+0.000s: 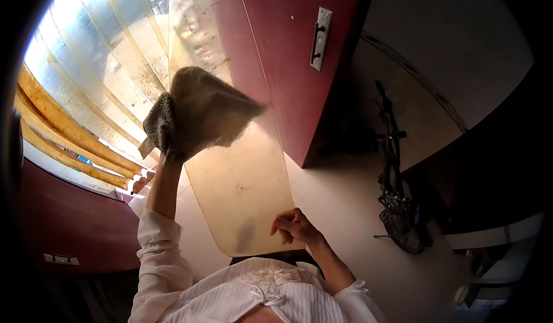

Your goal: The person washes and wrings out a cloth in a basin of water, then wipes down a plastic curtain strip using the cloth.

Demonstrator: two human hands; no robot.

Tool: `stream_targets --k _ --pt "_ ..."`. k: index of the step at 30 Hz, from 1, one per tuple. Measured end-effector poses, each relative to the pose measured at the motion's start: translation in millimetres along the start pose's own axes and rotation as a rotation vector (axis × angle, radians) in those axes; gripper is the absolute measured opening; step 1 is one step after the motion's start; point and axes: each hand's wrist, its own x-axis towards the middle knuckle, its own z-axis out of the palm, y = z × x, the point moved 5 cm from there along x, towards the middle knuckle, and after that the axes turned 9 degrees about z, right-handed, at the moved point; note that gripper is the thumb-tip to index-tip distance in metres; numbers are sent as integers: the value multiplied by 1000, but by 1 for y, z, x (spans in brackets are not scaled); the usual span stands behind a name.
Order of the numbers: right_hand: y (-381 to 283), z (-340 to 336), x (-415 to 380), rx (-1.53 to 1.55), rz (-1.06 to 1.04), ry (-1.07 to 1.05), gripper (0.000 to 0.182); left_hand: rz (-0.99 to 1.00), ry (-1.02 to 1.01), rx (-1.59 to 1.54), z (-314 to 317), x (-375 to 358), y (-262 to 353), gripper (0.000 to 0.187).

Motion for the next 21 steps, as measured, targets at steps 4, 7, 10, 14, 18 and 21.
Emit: stream_targets --k 4,7,10,14,18,21 --pt "18 1 18 -44 96 -28 42 104 -518 718 64 -17 -30 43" --pt "30 -14 28 -57 122 21 38 161 -873 908 97 -74 -64 42" --pt "17 -1 11 -170 169 81 30 155 -1046 890 101 -134 -67 40" --pt "11 -1 8 -96 124 143 35 203 -1001 941 95 -115 -55 39" --pt "-9 -3 10 -64 75 64 43 238 -689 1027 82 -4 -56 38" --pt "12 -21 9 -65 57 151 45 201 -561 1053 72 30 -54 37"
